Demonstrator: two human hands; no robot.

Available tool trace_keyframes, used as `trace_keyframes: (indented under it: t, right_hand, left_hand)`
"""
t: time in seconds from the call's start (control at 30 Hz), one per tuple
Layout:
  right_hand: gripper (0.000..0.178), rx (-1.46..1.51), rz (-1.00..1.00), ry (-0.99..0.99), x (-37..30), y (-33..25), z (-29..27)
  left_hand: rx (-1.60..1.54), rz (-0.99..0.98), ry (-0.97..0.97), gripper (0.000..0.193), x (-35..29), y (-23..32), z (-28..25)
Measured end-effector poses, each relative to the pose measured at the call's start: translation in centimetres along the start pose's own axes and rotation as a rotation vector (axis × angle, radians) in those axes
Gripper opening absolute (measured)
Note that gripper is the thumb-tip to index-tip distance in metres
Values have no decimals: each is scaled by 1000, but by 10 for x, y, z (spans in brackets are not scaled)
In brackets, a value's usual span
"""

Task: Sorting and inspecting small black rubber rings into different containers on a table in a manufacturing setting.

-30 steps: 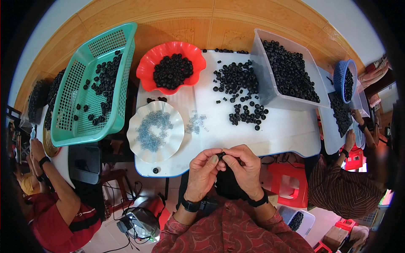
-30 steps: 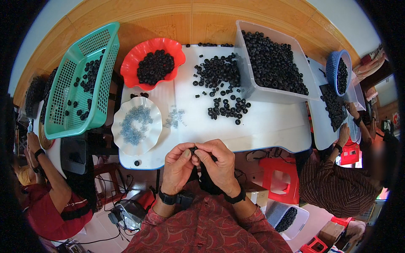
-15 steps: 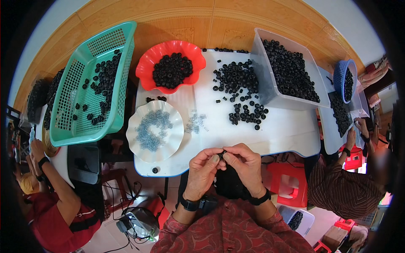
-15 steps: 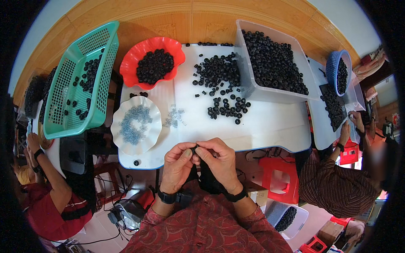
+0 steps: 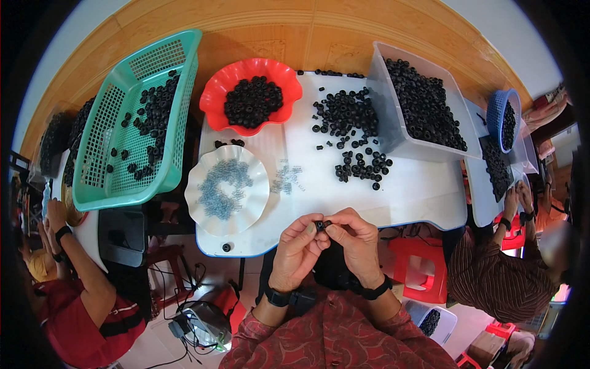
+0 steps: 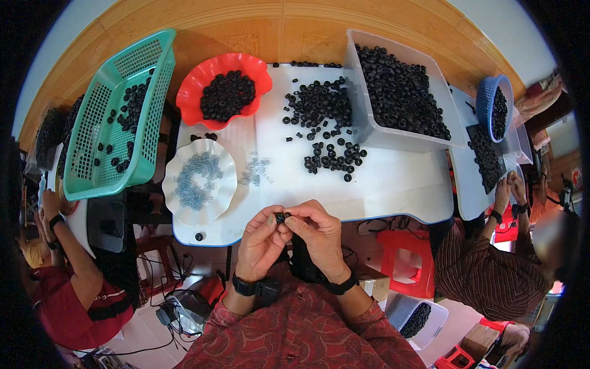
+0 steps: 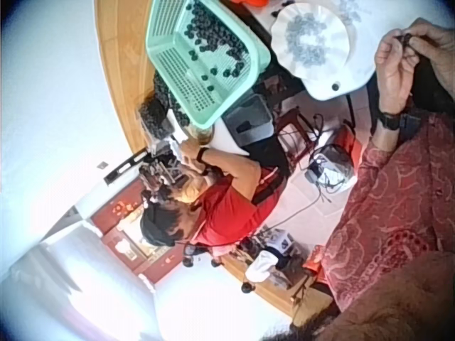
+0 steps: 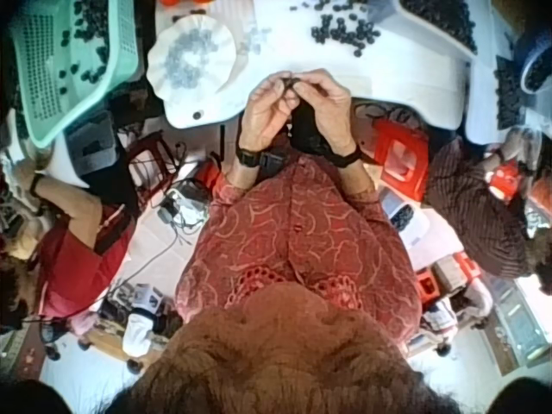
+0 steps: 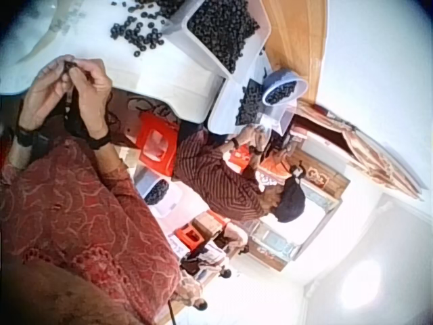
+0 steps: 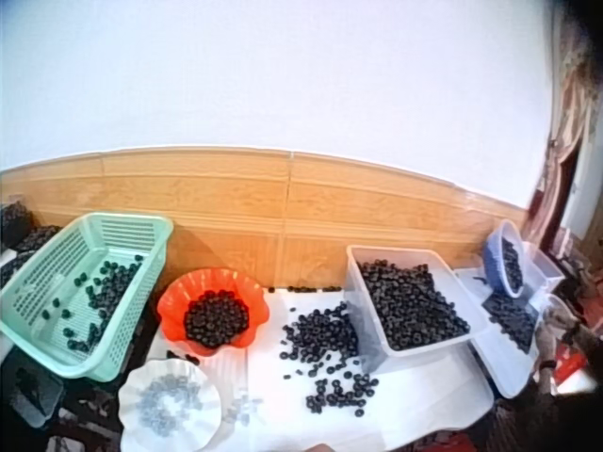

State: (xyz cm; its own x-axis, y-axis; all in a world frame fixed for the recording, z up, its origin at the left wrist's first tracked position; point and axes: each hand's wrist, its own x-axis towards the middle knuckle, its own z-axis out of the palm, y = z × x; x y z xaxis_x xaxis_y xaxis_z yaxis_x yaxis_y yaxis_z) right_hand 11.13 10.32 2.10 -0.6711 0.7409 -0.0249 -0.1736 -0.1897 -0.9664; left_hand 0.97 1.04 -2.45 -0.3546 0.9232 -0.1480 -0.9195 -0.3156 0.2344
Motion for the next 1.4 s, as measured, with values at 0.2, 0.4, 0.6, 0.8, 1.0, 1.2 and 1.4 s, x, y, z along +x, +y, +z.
trace_keyframes:
  t: [0.2, 0.4, 0.6, 0.8, 1.0, 1.2, 1.4]
  right_hand:
    - [16, 52, -10, -11, -1, 0, 2]
    - [16, 16, -47, -18, -1, -4, 6]
    - [15, 30, -53, -25, -1, -4, 7]
    - [15, -84, -94, -4, -2, -4, 9]
    - [13, -272, -170, 1, -2, -7, 8]
    - [13, -239, -198, 5, -2, -6, 9]
    - [13, -376, -245, 1, -1, -10, 14]
  left_hand:
    - [27, 24, -30, 24, -1, -1, -2]
    - [37, 35, -36, 24, -1, -1, 0]
    - [32, 39, -29, 24, -2, -1, 1]
    - [48, 49, -18, 25, -3, 0, 3]
    - [93, 72, -2, 25, -4, -1, 3]
    - [102, 95, 36, 26, -5, -2, 8]
    - [12, 66, 10, 23, -4, -2, 2]
